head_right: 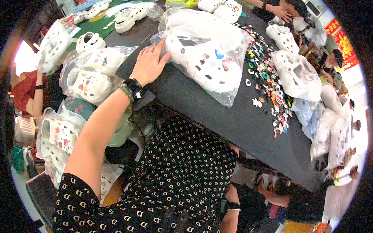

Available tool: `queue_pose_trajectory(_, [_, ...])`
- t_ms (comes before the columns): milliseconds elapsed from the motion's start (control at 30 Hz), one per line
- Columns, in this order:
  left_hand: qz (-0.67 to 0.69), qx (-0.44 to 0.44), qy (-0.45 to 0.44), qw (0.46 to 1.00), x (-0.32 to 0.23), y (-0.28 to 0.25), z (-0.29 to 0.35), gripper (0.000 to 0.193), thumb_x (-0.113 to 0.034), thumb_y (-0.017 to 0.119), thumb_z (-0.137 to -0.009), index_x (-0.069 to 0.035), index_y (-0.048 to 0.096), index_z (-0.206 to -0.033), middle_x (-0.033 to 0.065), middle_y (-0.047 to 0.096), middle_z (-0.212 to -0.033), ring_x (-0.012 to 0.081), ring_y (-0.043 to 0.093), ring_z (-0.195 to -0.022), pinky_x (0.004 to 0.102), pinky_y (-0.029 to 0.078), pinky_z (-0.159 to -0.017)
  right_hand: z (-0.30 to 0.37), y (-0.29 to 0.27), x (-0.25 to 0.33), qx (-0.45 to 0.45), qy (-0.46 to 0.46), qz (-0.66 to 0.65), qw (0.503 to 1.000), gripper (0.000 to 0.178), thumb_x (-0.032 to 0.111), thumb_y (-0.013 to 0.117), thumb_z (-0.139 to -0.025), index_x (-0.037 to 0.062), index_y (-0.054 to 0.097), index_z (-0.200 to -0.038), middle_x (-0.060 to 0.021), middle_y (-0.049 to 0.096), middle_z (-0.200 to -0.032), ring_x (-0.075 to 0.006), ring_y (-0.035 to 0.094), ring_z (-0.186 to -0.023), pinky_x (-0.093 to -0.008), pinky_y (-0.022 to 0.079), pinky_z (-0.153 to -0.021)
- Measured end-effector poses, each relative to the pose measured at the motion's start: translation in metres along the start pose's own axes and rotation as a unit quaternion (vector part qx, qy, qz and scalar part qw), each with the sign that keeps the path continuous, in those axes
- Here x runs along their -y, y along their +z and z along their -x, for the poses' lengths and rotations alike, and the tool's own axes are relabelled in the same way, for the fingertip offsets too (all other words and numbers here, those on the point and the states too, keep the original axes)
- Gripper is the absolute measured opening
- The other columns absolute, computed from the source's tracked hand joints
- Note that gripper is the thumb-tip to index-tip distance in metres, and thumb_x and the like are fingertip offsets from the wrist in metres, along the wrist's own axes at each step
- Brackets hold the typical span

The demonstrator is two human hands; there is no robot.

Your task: Manually attaching decorative charms to clog-style shoes.

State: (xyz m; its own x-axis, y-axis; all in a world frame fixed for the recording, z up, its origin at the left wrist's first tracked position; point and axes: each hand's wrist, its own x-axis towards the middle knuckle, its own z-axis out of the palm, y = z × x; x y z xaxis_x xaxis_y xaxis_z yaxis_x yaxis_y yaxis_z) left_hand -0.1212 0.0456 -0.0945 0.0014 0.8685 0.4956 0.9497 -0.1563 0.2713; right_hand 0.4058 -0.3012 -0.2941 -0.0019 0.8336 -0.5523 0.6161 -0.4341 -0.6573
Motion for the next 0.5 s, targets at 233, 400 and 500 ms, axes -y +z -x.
queue_pose_trajectory(233, [0.032, -0.002, -0.008, 0.999, 0.003, 0.005, -0.002, 0.062, -0.048, 0.04, -0.098, -0.011, 0.033, -0.146, 0.0249, 0.053, -0.13, 0.0383, 0.047, -0.125, 0.0493, 0.031, -0.108, 0.03, -0.03, 0.098, -0.035, 0.011, 0.207, 0.978, 0.03, 0.008, 0.056, -0.082, 0.0007, 0.064, -0.11, -0.0265, 0.065, -0.105, -0.0409, 0.061, -0.103, -0.0445, 0.049, -0.087])
queue_pose_trajectory(400, [0.025, -0.02, -0.012, 0.999, 0.0, 0.003, -0.001, 0.06, -0.045, 0.043, -0.096, -0.012, 0.035, -0.145, 0.0247, 0.058, -0.123, 0.0383, 0.049, -0.123, 0.0523, 0.032, -0.106, 0.041, -0.035, 0.11, -0.007, -0.022, 0.265, 0.964, 0.03, 0.008, 0.062, -0.079, -0.0005, 0.065, -0.107, -0.0265, 0.065, -0.106, -0.0403, 0.062, -0.103, -0.0444, 0.051, -0.086])
queue_pose_trajectory(500, [0.019, -0.022, -0.01, 1.0, 0.0, 0.003, -0.003, 0.06, -0.045, 0.043, -0.097, -0.011, 0.035, -0.145, 0.0259, 0.058, -0.122, 0.0386, 0.051, -0.122, 0.0526, 0.032, -0.106, 0.042, -0.034, 0.093, -0.003, 0.006, 0.272, 0.962, 0.03, 0.009, 0.061, -0.078, -0.0014, 0.064, -0.107, -0.0274, 0.065, -0.105, -0.0414, 0.062, -0.102, -0.0456, 0.051, -0.085])
